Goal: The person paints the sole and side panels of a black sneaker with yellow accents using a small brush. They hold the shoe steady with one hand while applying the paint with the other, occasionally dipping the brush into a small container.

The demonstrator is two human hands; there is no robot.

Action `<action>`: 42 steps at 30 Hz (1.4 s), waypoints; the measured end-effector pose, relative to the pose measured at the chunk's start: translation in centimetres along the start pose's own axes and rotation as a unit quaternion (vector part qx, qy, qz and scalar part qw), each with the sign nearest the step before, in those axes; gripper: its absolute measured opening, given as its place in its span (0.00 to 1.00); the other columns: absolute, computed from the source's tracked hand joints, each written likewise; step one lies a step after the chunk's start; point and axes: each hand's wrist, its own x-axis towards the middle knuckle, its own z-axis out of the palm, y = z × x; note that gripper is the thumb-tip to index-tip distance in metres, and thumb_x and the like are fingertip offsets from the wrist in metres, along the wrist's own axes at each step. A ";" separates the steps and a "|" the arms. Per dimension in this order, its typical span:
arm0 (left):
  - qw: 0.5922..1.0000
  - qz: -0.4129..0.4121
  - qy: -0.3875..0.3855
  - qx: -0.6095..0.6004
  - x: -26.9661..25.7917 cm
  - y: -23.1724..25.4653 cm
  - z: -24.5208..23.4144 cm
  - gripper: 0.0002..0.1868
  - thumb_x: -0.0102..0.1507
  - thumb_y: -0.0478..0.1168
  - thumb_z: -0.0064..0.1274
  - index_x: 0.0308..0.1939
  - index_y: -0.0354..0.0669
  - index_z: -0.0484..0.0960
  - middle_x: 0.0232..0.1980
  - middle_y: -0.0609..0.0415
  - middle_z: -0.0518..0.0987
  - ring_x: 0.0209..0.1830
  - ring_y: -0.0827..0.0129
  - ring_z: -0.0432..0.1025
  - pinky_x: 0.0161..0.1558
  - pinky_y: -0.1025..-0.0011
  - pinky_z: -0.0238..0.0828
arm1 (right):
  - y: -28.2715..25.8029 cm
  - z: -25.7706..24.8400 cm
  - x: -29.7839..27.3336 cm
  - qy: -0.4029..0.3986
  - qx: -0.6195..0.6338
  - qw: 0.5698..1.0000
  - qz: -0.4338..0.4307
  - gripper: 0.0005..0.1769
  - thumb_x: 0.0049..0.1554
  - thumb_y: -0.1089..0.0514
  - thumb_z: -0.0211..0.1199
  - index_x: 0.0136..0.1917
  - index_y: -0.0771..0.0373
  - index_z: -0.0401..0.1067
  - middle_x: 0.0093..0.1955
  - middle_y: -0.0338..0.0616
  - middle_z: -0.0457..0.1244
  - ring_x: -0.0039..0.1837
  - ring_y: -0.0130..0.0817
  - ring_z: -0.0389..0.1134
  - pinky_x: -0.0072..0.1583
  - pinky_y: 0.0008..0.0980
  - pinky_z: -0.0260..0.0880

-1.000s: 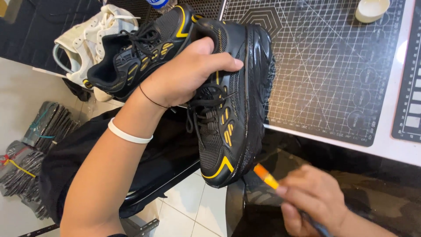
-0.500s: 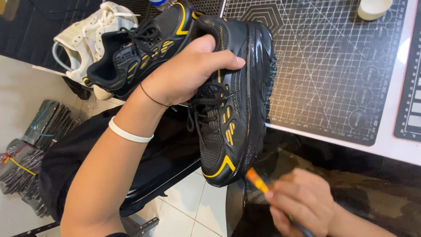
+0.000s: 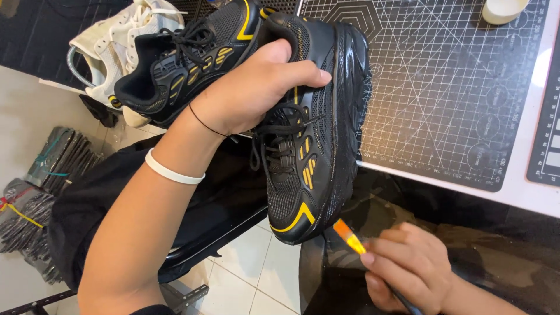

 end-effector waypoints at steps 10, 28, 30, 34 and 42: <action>1.000 0.007 0.010 0.007 -0.3 0.1 -0.1 0.15 0.46 0.38 0.48 0.35 0.38 0.66 0.30 0.53 0.70 0.29 0.71 0.67 0.29 0.74 0.68 | -0.9 0.3 0.3 -0.035 -0.023 0.999 -0.034 0.10 0.52 0.55 0.48 0.40 0.62 0.67 0.38 0.42 0.62 0.34 0.32 0.63 0.34 0.25 0.64; 1.000 0.016 -0.011 -0.016 0.2 0.0 0.0 0.14 0.49 0.36 0.47 0.36 0.36 0.67 0.30 0.50 0.72 0.29 0.68 0.69 0.30 0.71 0.70 | 0.6 0.2 0.8 0.068 0.007 0.979 0.194 0.11 0.51 0.57 0.46 0.40 0.65 0.65 0.36 0.48 0.62 0.34 0.37 0.62 0.40 0.30 0.63; 1.000 0.004 -0.008 -0.014 0.1 0.0 0.0 0.14 0.49 0.36 0.47 0.37 0.36 0.66 0.31 0.49 0.72 0.29 0.67 0.69 0.29 0.70 0.70 | 0.2 0.2 1.7 0.063 0.006 0.971 0.229 0.13 0.50 0.56 0.46 0.37 0.66 0.67 0.35 0.49 0.63 0.34 0.38 0.64 0.41 0.29 0.64; 1.000 0.015 -0.005 -0.007 0.2 -0.1 -0.1 0.13 0.49 0.36 0.48 0.35 0.36 0.66 0.29 0.50 0.72 0.28 0.68 0.69 0.29 0.71 0.70 | 0.0 -0.3 2.1 0.082 0.040 0.986 0.139 0.09 0.49 0.59 0.45 0.35 0.66 0.64 0.29 0.47 0.59 0.26 0.34 0.58 0.32 0.27 0.59; 0.999 0.015 -0.020 -0.032 0.3 -0.3 -0.2 0.13 0.50 0.35 0.47 0.37 0.35 0.67 0.28 0.48 0.72 0.25 0.66 0.69 0.27 0.69 0.71 | 0.6 -0.5 1.7 0.011 -0.033 0.996 0.085 0.11 0.52 0.57 0.46 0.44 0.66 0.63 0.38 0.49 0.61 0.33 0.39 0.62 0.36 0.31 0.64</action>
